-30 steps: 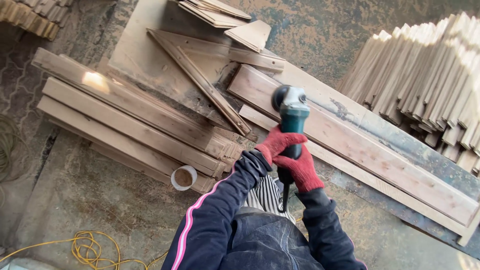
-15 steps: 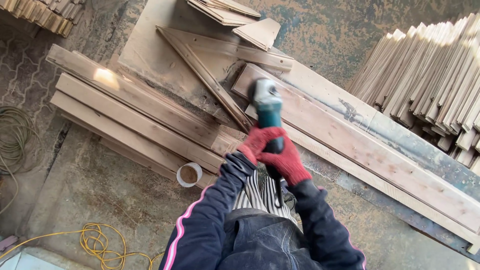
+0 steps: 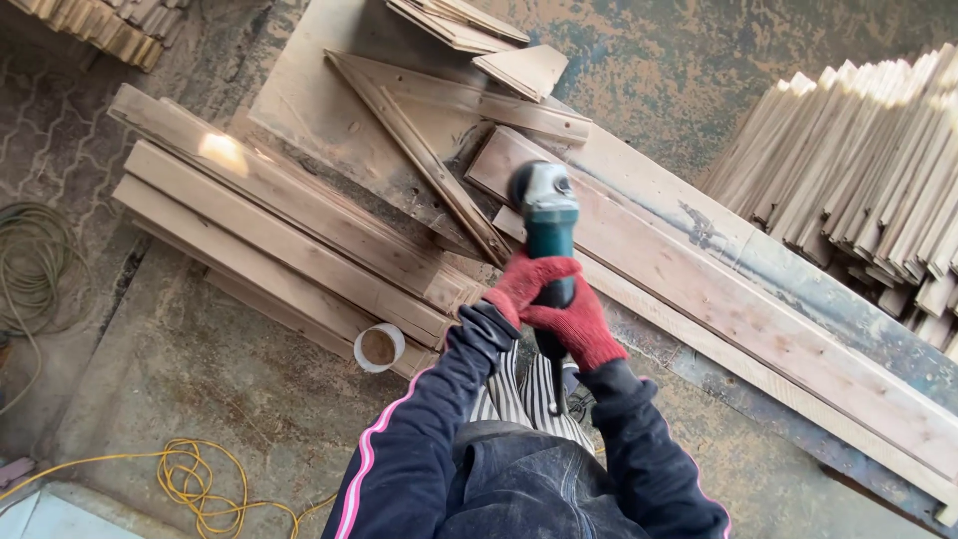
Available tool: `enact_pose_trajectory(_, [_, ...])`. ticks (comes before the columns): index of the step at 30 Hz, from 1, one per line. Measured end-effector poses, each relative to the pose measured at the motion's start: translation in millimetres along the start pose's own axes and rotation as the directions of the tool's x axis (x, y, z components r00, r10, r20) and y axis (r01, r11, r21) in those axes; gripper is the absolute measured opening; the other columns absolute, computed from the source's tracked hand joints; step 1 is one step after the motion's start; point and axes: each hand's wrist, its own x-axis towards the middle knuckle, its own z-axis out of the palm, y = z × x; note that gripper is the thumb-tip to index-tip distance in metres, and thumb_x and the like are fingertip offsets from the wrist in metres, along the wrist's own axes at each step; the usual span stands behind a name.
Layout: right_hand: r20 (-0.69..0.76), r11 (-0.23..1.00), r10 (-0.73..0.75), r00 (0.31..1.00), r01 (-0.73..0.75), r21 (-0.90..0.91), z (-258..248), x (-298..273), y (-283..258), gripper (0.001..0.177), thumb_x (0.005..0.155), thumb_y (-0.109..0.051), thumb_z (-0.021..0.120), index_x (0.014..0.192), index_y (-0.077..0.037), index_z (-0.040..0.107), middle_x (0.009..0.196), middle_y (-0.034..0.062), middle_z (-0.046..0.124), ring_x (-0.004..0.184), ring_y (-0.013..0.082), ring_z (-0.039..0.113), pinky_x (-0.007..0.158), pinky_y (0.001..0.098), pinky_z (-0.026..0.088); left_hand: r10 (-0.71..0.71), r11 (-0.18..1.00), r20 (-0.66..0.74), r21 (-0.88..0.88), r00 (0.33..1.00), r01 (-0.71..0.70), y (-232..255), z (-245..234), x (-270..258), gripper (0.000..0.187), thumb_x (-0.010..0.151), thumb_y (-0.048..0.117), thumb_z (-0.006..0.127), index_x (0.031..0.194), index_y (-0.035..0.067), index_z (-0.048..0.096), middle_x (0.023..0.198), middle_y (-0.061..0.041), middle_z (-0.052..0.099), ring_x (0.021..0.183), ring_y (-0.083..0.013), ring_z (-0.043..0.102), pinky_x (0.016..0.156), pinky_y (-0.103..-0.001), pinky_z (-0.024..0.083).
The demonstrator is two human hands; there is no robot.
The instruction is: Sanding the surface of a wooden board using an electric angle grinder.
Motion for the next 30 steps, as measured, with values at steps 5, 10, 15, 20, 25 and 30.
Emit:
enact_pose_trajectory(5, [0.154,0.981,-0.064,0.986,0.091,-0.174,35.8,26.8,-35.1,0.084,0.047,-0.044,0.1,0.115,-0.012,0.064,0.11,0.0175,0.071,0.112,0.0351,0.067,0.098,0.0463,0.051,0.112,0.991,-0.16,-0.055,0.981,-0.122,43.9,-34.0,1.8,0.066,0.054,0.018,0.1,0.112,0.005,0.071,0.082,-0.015,0.072,0.077,-0.0287,0.075,0.068,-0.043,0.061])
enact_pose_trajectory(10, [0.154,0.98,-0.066,0.986,0.093,-0.178,18.1,20.1,-35.2,0.085,0.045,-0.047,0.1,0.115,-0.015,0.063,0.11,0.0145,0.071,0.111,0.0332,0.068,0.096,0.0435,0.052,0.092,0.991,-0.171,-0.083,0.981,-0.108,25.6,-32.5,14.4,0.068,0.057,0.018,0.099,0.114,0.001,0.067,0.082,-0.019,0.07,0.077,-0.034,0.075,0.068,-0.047,0.061])
enact_pose_trajectory(15, [0.045,0.998,-0.003,0.999,0.005,-0.06,-49.6,3.6,23.8,0.087,0.044,-0.044,0.1,0.116,-0.012,0.063,0.111,0.0199,0.07,0.112,0.0371,0.067,0.096,0.0481,0.052,-0.011,1.0,-0.05,-0.01,0.999,0.01,-41.9,37.8,16.8,0.066,0.055,0.021,0.102,0.11,0.006,0.07,0.077,-0.018,0.071,0.072,-0.0346,0.076,0.065,-0.05,0.061])
enact_pose_trajectory(20, [-0.192,0.989,0.122,0.974,-0.102,0.107,-137.8,-23.1,126.4,0.083,0.04,-0.041,0.104,0.11,-0.019,0.067,0.1,0.0097,0.072,0.098,0.0252,0.067,0.09,0.0414,0.053,-0.129,0.986,0.219,0.13,0.967,0.102,-130.7,147.8,0.1,0.059,0.055,0.013,0.099,0.106,0.006,0.07,0.079,-0.014,0.071,0.076,-0.0291,0.074,0.073,-0.044,0.061])
enact_pose_trajectory(25, [-0.366,0.891,0.162,0.916,0.024,0.454,-215.3,-59.7,217.2,0.065,0.049,-0.015,0.101,0.103,-0.01,0.064,0.081,0.0134,0.068,0.067,0.0267,0.068,0.062,0.0399,0.057,-0.274,0.893,0.298,0.433,0.915,0.126,-197.5,251.9,-39.9,0.072,0.05,0.025,0.099,0.114,0.01,0.07,0.095,-0.016,0.072,0.094,-0.0338,0.072,0.087,-0.045,0.056])
enact_pose_trajectory(30, [-0.432,0.872,0.258,0.864,-0.016,0.489,-240.2,-74.1,242.0,0.072,0.047,-0.021,0.104,0.107,-0.009,0.067,0.085,0.013,0.068,0.076,0.0236,0.067,0.07,0.0395,0.056,-0.325,0.835,0.342,0.541,0.882,0.098,-232.9,292.8,-37.6,0.077,0.048,0.027,0.098,0.116,0.008,0.068,0.098,-0.017,0.072,0.099,-0.0359,0.071,0.091,-0.045,0.056])
